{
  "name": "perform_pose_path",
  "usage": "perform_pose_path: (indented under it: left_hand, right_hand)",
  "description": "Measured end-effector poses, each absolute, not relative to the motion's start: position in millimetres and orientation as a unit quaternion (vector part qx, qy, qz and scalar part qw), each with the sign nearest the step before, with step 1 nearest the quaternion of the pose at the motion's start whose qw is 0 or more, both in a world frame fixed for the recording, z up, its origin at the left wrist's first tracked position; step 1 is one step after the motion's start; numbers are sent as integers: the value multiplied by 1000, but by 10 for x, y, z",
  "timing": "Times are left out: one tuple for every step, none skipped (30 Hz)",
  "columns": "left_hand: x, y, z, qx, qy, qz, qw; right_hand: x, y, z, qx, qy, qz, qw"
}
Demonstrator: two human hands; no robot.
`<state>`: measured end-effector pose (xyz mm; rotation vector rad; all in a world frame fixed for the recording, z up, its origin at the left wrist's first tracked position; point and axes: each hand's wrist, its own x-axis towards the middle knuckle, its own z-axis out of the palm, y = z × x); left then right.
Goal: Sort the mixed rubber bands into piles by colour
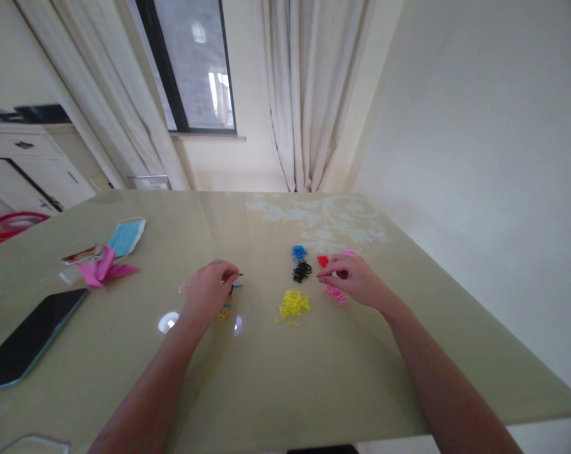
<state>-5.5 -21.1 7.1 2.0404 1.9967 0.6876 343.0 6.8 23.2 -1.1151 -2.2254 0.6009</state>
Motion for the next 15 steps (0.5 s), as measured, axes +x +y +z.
perform_pose_path:
  left_hand:
    - [-54, -211, 78, 697, 671, 232, 96]
    - [-51, -211, 84, 700, 669, 233, 93]
    - [-44, -213, 89, 699, 667, 239, 98]
    - [-33, -216, 91, 696, 665, 249, 108]
    - [-17, -221, 91, 694, 658, 265, 123]
    - [7, -229, 87, 693, 647, 286, 143]
    - [38, -240, 81, 692, 632, 308, 165]
    - [77, -254, 73, 693, 613, 329, 189]
    - [123, -272, 65, 693, 595, 347, 213]
    - [176, -294, 58, 694, 577, 360, 236]
    - [232, -320, 52, 693, 561, 371, 258]
    - [290, -349, 49, 692, 548, 379, 277]
    - [346, -380, 50, 691, 536, 386, 294]
    - [398, -412, 54, 690, 526, 391, 307]
    - [444, -443, 60, 690, 516, 394, 319]
  right_hand:
    - [3378, 49, 224, -414, -834, 224, 289]
    - [3322, 24, 215, -412, -834, 221, 292]
    - [3264, -5, 206, -409, -835, 218, 298]
    - [3203, -38, 194, -407, -834, 215, 305]
    - [3141, -74, 180, -406, -832, 215, 312]
    - [3078, -112, 164, -405, -829, 217, 319]
    - [3017, -149, 146, -405, -825, 221, 325]
    - [2959, -185, 127, -405, -822, 227, 331]
    - [2905, -219, 108, -406, -818, 233, 335]
    - [2855, -250, 90, -407, -813, 237, 341]
    - [2811, -277, 73, -407, -809, 241, 349]
    - [2772, -302, 58, -405, -805, 244, 357]
    - [2738, -325, 45, -403, -801, 249, 365]
    - [2708, -347, 33, -401, -798, 252, 372]
    - [2681, -368, 23, -398, -797, 254, 378]
